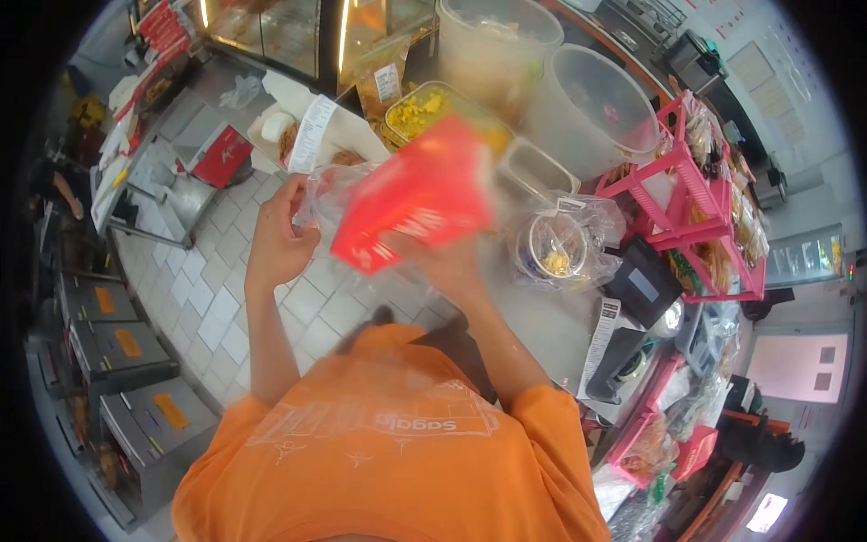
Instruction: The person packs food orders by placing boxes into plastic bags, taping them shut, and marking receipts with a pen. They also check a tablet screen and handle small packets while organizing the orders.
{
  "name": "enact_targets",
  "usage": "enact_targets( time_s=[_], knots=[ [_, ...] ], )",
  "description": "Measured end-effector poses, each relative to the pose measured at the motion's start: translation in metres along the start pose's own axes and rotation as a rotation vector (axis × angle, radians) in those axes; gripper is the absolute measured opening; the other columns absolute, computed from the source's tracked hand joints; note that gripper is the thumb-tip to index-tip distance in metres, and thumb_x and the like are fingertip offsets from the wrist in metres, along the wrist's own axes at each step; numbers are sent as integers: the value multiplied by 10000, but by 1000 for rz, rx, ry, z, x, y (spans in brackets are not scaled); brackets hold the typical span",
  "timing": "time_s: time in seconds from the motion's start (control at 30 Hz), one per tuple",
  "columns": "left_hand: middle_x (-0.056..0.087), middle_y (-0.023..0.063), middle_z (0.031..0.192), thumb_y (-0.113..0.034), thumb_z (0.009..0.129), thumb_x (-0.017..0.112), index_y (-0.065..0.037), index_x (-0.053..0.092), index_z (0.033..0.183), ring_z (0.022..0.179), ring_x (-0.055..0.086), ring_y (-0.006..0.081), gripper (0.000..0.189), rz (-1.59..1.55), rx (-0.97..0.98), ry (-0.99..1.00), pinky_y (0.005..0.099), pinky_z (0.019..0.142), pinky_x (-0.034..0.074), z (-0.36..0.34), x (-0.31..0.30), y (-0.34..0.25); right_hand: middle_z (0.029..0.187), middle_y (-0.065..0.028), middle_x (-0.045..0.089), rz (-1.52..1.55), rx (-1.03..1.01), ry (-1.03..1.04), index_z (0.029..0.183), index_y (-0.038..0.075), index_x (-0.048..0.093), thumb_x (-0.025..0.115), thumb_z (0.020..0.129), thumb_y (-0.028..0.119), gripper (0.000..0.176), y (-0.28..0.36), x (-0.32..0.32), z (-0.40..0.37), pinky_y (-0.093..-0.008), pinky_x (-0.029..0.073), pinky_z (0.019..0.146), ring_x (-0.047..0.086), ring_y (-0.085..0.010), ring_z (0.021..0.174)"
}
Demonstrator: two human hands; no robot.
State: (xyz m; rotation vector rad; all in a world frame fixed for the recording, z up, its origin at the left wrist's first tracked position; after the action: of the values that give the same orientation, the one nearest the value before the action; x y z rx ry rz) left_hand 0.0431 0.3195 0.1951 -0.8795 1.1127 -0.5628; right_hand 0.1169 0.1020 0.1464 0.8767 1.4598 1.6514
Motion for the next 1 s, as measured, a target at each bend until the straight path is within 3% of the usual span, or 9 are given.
enact_targets(
  time_s=[0.1, 0.33, 0.43, 0.5, 0.57, 0.63, 0.77, 0.8, 1.0],
  knots=[
    [661, 244, 995, 40, 670, 590, 14, 554, 1140, 964, 645, 423, 472, -19, 96, -53, 396, 913, 504, 9, -10, -2, 1291, -192, 494, -778, -401, -48, 1353, 9, 446, 926, 552, 232, 961, 8, 37, 35, -433, 481, 1015, 536, -332, 1219],
    [582, 158, 1411, 124, 792, 572, -41, 484, 1403, 1257, 579, 200, 639, -647, 50, -315, 278, 953, 511, 26, 1, 98, 1243, -192, 505, -1140, -244, 124, 1372, 3, 442, 865, 598, 361, 952, -66, 63, 35, -467, 455, 1010, 509, -399, 1176],
    [595, 193, 1331, 191, 774, 490, -22, 419, 1429, 1280, 555, 235, 693, -641, 220, -331, 303, 1017, 491, 30, -9, 52, 1323, -221, 471, -926, -349, -10, 1433, -12, 386, 872, 597, 332, 1026, -43, 50, 9, -514, 365, 1101, 472, -397, 1254],
    [581, 203, 1362, 198, 776, 471, -28, 411, 1435, 1289, 550, 238, 700, -644, 186, -109, 285, 985, 501, 11, 13, 9, 1256, -185, 511, -1483, -721, -93, 1404, 15, 434, 847, 622, 361, 949, -59, 76, -2, -448, 347, 1128, 484, -369, 1237],
    [567, 212, 1393, 205, 777, 452, -33, 404, 1441, 1297, 544, 240, 707, -615, 151, 132, 267, 953, 511, -10, 39, -13, 1286, -177, 520, -1531, -621, -145, 1426, 29, 441, 846, 601, 424, 1000, -68, 77, 16, -495, 256, 1186, 455, -356, 1290],
    [531, 246, 1436, 213, 747, 441, -35, 410, 1440, 1302, 540, 237, 736, -703, 313, 270, 227, 796, 531, -35, 49, -28, 1410, -217, 469, -1535, 120, 386, 1489, 0, 382, 867, 577, 524, 1158, -111, 64, 36, -590, 171, 1205, 397, -401, 1362],
    [401, 325, 1521, 155, 770, 497, 22, 395, 1407, 1432, 423, 361, 659, -1024, 59, -16, 312, 1027, 478, 12, -10, 29, 1385, -252, 506, -1302, -117, 84, 1427, 36, 501, 853, 594, 565, 1047, -99, 47, 40, -657, 232, 1156, 356, -458, 1389],
    [369, 349, 1532, 144, 770, 499, 35, 383, 1410, 1445, 396, 412, 660, -1180, 108, -38, 303, 998, 490, 21, -23, 45, 1442, -234, 458, -1425, -65, 67, 1572, 77, 250, 849, 597, 510, 1224, -121, 37, 39, -620, 228, 1178, 362, -458, 1396],
    [136, 432, 1579, 137, 775, 478, 12, 313, 1493, 1509, 221, 472, 748, -1498, 170, 364, 319, 1024, 484, -11, 1, -33, 1333, -227, 563, -1065, 214, 217, 1425, 37, 488, 946, 502, 245, 1051, 20, -50, -70, -464, 342, 1154, 484, -405, 1322]
  ],
)
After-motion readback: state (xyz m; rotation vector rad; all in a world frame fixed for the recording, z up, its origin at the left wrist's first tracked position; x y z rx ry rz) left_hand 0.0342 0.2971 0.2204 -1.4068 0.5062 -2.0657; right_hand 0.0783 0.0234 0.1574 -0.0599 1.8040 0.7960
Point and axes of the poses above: each hand's wrist, its own z-axis towards the middle knuckle, its own x-axis out of the palm, y = z × x, the point moved 10 cm from there along z, towards the middle knuckle
